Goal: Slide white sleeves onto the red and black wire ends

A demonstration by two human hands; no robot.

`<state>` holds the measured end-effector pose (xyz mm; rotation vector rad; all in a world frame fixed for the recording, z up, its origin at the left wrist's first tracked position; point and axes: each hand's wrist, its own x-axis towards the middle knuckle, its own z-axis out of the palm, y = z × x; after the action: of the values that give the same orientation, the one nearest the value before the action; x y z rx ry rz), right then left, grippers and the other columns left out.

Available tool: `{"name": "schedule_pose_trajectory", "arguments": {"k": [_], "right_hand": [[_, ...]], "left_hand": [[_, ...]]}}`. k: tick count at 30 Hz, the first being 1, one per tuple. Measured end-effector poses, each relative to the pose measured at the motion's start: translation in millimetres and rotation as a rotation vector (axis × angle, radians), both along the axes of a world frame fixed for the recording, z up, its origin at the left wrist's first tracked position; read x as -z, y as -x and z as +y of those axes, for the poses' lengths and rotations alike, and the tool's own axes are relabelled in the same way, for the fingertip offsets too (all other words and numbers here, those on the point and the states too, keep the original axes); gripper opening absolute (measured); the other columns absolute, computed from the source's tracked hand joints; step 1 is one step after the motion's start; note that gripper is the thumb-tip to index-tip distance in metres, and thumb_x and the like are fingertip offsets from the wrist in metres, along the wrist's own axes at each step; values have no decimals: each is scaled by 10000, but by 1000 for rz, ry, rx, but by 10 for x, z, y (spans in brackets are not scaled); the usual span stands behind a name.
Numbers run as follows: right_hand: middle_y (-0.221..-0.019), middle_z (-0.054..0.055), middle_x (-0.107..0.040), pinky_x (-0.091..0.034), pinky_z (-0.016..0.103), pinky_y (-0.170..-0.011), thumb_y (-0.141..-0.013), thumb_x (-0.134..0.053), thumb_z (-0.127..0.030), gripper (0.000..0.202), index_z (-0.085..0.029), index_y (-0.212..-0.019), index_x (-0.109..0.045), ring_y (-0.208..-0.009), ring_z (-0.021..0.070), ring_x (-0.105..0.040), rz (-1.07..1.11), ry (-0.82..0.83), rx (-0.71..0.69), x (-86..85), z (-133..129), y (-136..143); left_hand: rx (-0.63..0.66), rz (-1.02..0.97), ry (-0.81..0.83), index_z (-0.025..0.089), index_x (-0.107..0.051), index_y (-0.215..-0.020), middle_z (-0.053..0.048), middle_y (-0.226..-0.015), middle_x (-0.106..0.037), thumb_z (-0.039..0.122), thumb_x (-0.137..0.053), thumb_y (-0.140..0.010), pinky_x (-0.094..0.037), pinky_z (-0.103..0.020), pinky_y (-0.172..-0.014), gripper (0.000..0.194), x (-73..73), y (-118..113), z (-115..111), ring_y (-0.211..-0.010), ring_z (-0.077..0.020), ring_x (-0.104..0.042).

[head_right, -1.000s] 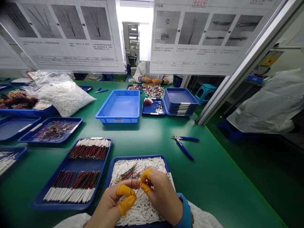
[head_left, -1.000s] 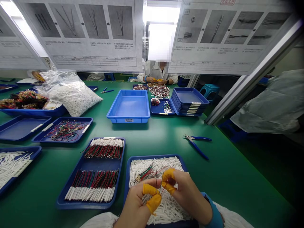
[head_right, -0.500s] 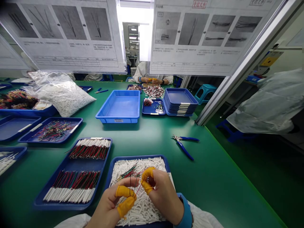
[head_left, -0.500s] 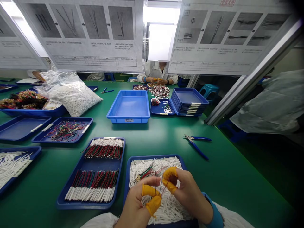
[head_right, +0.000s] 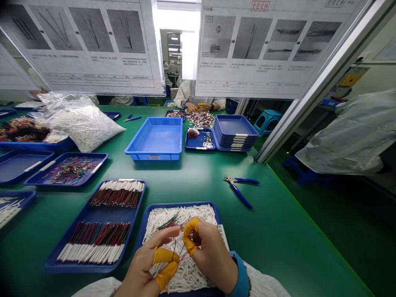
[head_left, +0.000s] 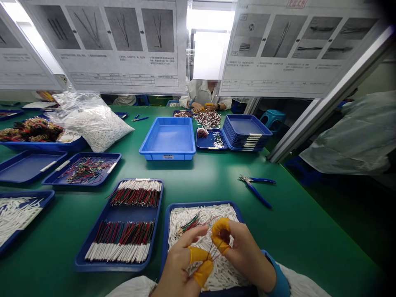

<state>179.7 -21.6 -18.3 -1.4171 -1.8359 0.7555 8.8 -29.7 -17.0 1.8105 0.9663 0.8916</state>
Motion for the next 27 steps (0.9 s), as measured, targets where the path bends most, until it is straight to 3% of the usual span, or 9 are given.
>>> {"name": "schedule_pose_trajectory", "arguments": {"k": [5,10,16,27], "right_hand": [[-582,-8,-527,-390,237,-471,-652,-461,-10,184,-191,-639,-492,-502,129,-472,-21,7,23,38,0,-8],[-600,6,-541,-404,258,-496,-658,-455,-27,168,-193,-646,-473,-526,143,-486,-48,2,44,54,-6,-3],[-646,38,-570,-422,277,-523,-681,-439,-43,149,-186,-677,-481,-560,158,-508,26,-6,43,33,-2,0],[-645,47,-593,-434,272,-540,-696,-486,-28,145,-163,-672,-533,-584,165,-547,42,3,9,67,26,1]], "left_hand": [[-46,-120,118,189,-667,-710,-86,-1131,-598,97,-579,-746,-455,-323,-865,132,-6,-16,15,-1004,-226,-571],[-47,-213,230,175,-676,-706,-104,-1107,-598,133,-609,-749,-436,-371,-900,90,92,-16,38,-1024,-246,-565],[-78,-327,389,172,-677,-725,-100,-1066,-596,139,-656,-720,-462,-345,-872,40,156,-18,50,-990,-237,-586],[-71,-250,343,176,-669,-700,-93,-1051,-631,114,-621,-725,-456,-342,-876,82,156,-19,49,-1001,-240,-583]]}}
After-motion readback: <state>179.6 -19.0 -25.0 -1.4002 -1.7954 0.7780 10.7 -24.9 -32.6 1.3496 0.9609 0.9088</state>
